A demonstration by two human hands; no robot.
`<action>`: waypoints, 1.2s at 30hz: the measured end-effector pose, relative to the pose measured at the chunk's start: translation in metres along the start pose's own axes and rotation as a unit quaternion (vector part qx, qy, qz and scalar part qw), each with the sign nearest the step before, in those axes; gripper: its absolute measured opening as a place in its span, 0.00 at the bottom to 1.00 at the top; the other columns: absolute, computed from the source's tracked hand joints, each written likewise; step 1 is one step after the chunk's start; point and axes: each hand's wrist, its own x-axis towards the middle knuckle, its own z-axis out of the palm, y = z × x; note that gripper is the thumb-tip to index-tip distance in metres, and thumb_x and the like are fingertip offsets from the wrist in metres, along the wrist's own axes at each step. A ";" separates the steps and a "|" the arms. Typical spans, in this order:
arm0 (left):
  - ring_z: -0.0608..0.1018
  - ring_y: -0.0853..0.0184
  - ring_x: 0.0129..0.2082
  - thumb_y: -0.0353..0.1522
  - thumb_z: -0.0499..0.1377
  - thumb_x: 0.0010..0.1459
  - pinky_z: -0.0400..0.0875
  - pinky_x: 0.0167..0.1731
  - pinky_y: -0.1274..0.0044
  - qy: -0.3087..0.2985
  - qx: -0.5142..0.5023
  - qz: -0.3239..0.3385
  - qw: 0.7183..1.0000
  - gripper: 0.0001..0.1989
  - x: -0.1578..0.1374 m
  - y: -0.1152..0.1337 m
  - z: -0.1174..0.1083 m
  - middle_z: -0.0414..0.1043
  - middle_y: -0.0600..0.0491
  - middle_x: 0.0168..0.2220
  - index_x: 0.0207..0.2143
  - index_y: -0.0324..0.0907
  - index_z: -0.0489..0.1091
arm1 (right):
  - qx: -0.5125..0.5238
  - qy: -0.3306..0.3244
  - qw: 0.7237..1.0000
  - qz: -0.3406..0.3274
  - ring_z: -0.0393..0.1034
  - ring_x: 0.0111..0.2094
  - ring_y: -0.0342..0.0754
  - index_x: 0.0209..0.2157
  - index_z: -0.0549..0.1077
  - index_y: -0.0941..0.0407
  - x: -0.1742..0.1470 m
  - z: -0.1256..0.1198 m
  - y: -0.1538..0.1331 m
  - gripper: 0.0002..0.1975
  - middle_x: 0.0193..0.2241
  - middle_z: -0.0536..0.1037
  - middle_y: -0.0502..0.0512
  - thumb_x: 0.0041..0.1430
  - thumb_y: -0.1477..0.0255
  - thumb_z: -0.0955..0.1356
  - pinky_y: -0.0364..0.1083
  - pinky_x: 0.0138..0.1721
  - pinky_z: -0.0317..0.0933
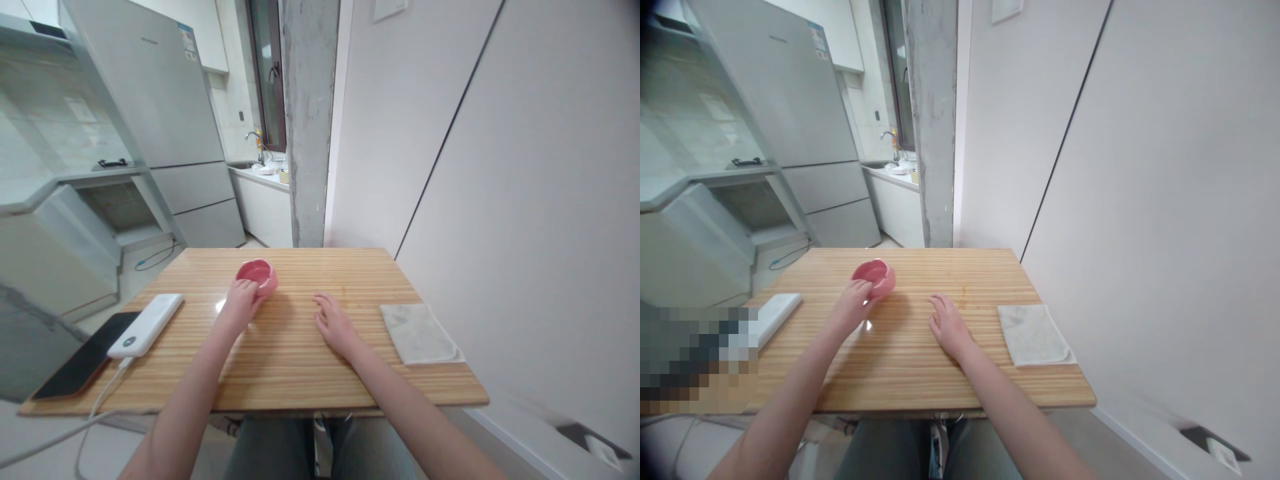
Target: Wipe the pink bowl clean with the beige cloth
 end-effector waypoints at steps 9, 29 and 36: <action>0.74 0.54 0.35 0.40 0.51 0.55 0.65 0.38 0.67 -0.042 0.098 -0.122 0.987 0.13 -0.023 -0.087 -0.006 0.74 0.42 0.31 0.22 0.42 0.63 | 0.027 -0.015 0.999 0.027 0.65 0.48 0.48 0.52 0.63 0.55 0.000 0.007 0.007 0.22 0.55 0.62 0.61 0.54 0.79 0.60 0.52 0.51 0.62; 0.57 0.51 0.61 0.40 0.51 0.57 0.48 0.57 0.53 0.041 0.094 -0.134 0.986 0.24 -0.032 -0.039 -0.020 0.59 0.42 0.59 0.55 0.42 0.60 | -0.400 0.086 0.816 0.408 0.63 0.52 0.61 0.48 0.70 0.57 -0.061 -0.098 0.037 0.17 0.52 0.68 0.66 0.58 0.72 0.61 0.65 0.53 0.50; 0.74 0.67 0.34 0.39 0.46 0.61 0.70 0.38 0.72 -0.075 -0.225 -0.105 0.966 0.22 -0.049 0.078 0.017 0.71 0.49 0.38 0.55 0.39 0.57 | -0.297 0.014 0.906 0.301 0.66 0.47 0.59 0.43 0.73 0.55 -0.053 -0.049 -0.006 0.15 0.47 0.72 0.66 0.61 0.70 0.59 0.58 0.47 0.60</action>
